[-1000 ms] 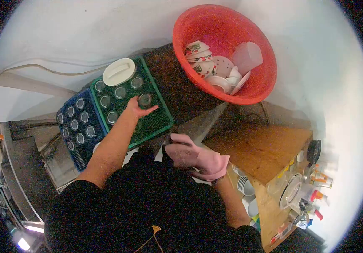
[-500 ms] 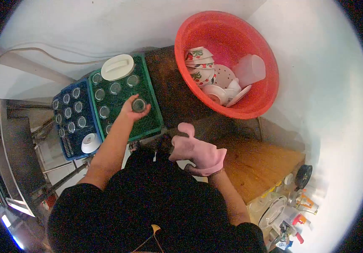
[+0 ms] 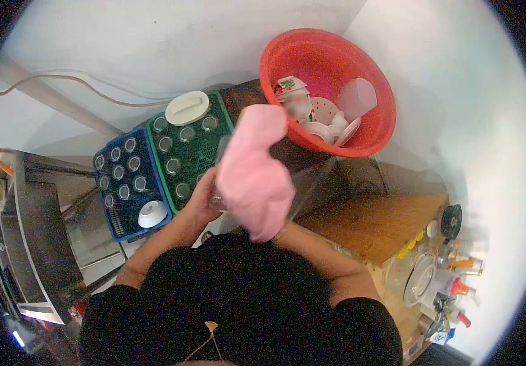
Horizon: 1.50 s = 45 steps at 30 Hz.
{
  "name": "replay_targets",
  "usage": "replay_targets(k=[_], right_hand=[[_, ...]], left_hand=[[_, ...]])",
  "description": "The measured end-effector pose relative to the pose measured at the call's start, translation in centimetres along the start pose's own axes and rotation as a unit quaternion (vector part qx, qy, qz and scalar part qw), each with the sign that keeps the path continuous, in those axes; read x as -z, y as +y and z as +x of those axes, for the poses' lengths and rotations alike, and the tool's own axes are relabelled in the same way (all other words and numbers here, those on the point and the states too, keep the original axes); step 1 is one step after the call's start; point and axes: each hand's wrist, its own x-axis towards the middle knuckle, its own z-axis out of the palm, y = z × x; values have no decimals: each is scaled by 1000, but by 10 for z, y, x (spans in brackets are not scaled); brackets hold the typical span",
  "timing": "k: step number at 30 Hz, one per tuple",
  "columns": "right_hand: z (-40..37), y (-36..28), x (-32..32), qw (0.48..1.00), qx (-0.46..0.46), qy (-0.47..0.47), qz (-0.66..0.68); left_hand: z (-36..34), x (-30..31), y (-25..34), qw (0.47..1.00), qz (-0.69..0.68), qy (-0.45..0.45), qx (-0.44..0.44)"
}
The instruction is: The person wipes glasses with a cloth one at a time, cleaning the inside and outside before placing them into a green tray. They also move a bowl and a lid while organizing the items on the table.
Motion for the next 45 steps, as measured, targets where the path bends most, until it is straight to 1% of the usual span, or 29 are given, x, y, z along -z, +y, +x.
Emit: replay_targets(k=[1, 2, 6, 8, 11, 13, 15, 18, 20, 21, 22, 23, 25, 27, 28, 29, 30, 31, 33, 34, 35, 36, 37, 38, 39, 41, 43, 44, 45], right_hand=[[0, -11, -16, 1000, 0, 15, 26], [-1, -23, -28, 998, 3, 30, 50], [15, -57, -36, 990, 34, 98, 94], [37, -65, -25, 984, 62, 146, 83], [62, -75, -8, 974, 87, 207, 28], [68, -81, -11, 974, 66, 218, 0], [70, -88, -24, 978, 6, 207, -21], [72, -101, -26, 981, -33, 188, -42], [66, -124, -2, 975, 91, 167, -118], [67, -130, 7, 955, 182, 152, -176], [71, -121, -3, 947, 235, 198, -97], [76, -113, -12, 926, 292, 237, -25], [54, -151, 27, 935, 243, 238, -104], [40, -157, 27, 937, 220, 233, -140], [39, -149, 18, 978, 74, 168, 102], [36, -142, 14, 980, 44, 159, 113], [37, -132, 3, 986, 39, 155, 41], [41, -118, -12, 987, 34, 147, -62], [53, -73, -46, 982, -97, 128, -98], [49, -51, -59, 981, -102, 130, -99], [42, -33, -69, 970, -68, 216, -84], [34, -22, -72, 951, -33, 300, -69], [21, -27, -51, 951, -35, 299, -72], [5, -28, -25, 970, 68, 203, 113], [-5, -16, -30, 956, 106, 244, 127], [-24, 7, -39, 918, 185, 320, 145], [-46, -29, 4, 960, 132, 247, 3], [-56, -42, 15, 982, 47, 161, -92], [-67, -56, 26, 978, -18, 58, -200]], left_hand=[[-10, -10, 7, 999, -16, 36, -28], [-24, -14, 16, 997, 30, -26, -63], [-73, -9, 32, 995, 77, -8, -61], [-90, 8, 34, 982, 131, -99, -90], [-122, 3, 33, 953, 242, -101, -154], [-125, 15, 36, 956, 250, -81, -132], [-132, 22, 25, 764, 540, -32, -351], [-143, 25, 20, 800, 519, -29, -301], [-147, 31, 28, 892, 397, -76, -204], [-155, 30, 32, 890, 400, -79, -205], [-170, 27, 33, 966, 191, -137, -105], [-179, 26, 32, 982, -30, -187, 0], [-169, 36, 25, 967, -110, -226, 29], [-164, 40, 20, 949, 0, -313, 29], [-171, 39, 22, 970, 85, -227, -3], [-167, 35, 14, 970, 84, -227, -4], [-162, 30, 0, 903, 349, -103, -230], [-156, 27, -12, 708, 566, 38, -421], [-147, 23, -25, 800, 488, -11, -349], [-146, 15, -29, 822, 483, -3, -301], [-154, -5, -36, 919, 329, -20, -215], [-160, -12, -42, 920, 326, -24, -214], [-167, -15, -48, 979, 150, -74, -114], [-170, -17, -52, 992, -34, -121, -10], [-162, -14, -58, 992, -35, -122, -10], [-139, -4, -70, 963, 56, -258, 51], [-139, -21, -80, 975, 98, -197, 24], [-134, -27, -91, 929, 307, -138, -153], [-133, -30, -102, 810, 490, -66, -316]])
